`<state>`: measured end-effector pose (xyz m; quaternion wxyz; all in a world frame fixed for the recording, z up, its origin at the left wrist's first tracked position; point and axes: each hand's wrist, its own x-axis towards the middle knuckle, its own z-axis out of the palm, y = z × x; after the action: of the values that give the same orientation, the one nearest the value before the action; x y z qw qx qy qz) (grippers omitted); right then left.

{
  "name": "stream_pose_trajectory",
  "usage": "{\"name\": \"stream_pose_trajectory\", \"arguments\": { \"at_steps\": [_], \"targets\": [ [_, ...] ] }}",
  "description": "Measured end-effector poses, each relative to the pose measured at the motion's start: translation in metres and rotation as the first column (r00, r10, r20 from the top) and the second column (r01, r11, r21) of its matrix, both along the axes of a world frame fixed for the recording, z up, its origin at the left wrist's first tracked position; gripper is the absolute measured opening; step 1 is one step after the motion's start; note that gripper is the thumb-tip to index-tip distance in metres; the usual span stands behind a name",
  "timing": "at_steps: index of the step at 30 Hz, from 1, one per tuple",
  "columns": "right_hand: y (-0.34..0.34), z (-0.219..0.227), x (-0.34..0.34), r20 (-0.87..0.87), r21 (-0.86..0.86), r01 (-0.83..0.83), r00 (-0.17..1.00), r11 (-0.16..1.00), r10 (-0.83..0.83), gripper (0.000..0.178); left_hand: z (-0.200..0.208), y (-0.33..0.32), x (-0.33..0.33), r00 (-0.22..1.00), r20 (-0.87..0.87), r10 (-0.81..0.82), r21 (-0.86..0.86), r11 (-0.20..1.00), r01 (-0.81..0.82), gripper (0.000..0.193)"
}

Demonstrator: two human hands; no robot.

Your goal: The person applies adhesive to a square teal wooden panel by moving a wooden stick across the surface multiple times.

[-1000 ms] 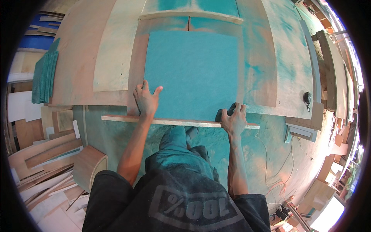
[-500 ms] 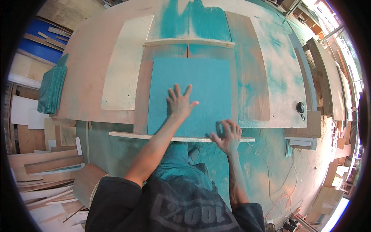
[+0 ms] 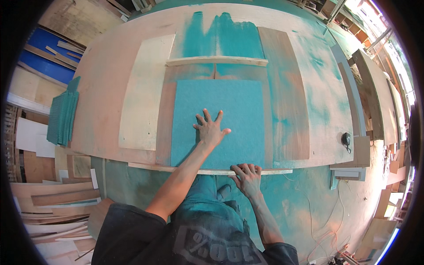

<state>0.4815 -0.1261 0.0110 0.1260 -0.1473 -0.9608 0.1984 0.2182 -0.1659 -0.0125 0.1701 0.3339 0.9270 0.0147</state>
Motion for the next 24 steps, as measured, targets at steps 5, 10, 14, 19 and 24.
{"name": "stream_pose_trajectory", "arguments": {
  "at_steps": [5, 10, 14, 19, 24],
  "targets": [
    [0.027, -0.006, -0.030, -0.009, -0.009, 0.040, 0.999, 0.999, -0.040, 0.030, 0.001, 0.029, -0.031, 1.000, -0.004, -0.022, 0.024, 0.999, 0.022, 0.092],
    [0.063, -0.016, -0.081, -0.046, -0.029, 0.068, 0.997, 0.997, -0.069, 0.033, -0.002, 0.066, -0.085, 1.000, -0.013, 0.003, 0.017, 1.000, -0.003, 0.092],
    [0.097, -0.016, -0.127, -0.050, -0.011, 0.109, 0.993, 0.994, -0.110, 0.034, -0.003, 0.105, -0.135, 0.999, -0.033, 0.003, 0.025, 1.000, -0.002, 0.092],
    [0.144, -0.022, -0.187, -0.056, 0.011, 0.130, 0.990, 0.991, -0.129, 0.036, -0.003, 0.154, -0.196, 0.999, -0.032, -0.014, 0.019, 1.000, 0.015, 0.093],
    [0.185, -0.025, -0.248, -0.062, -0.056, 0.131, 0.989, 0.990, -0.135, 0.039, -0.011, 0.194, -0.259, 0.999, -0.049, 0.001, 0.014, 1.000, 0.000, 0.092]
  ]
}}
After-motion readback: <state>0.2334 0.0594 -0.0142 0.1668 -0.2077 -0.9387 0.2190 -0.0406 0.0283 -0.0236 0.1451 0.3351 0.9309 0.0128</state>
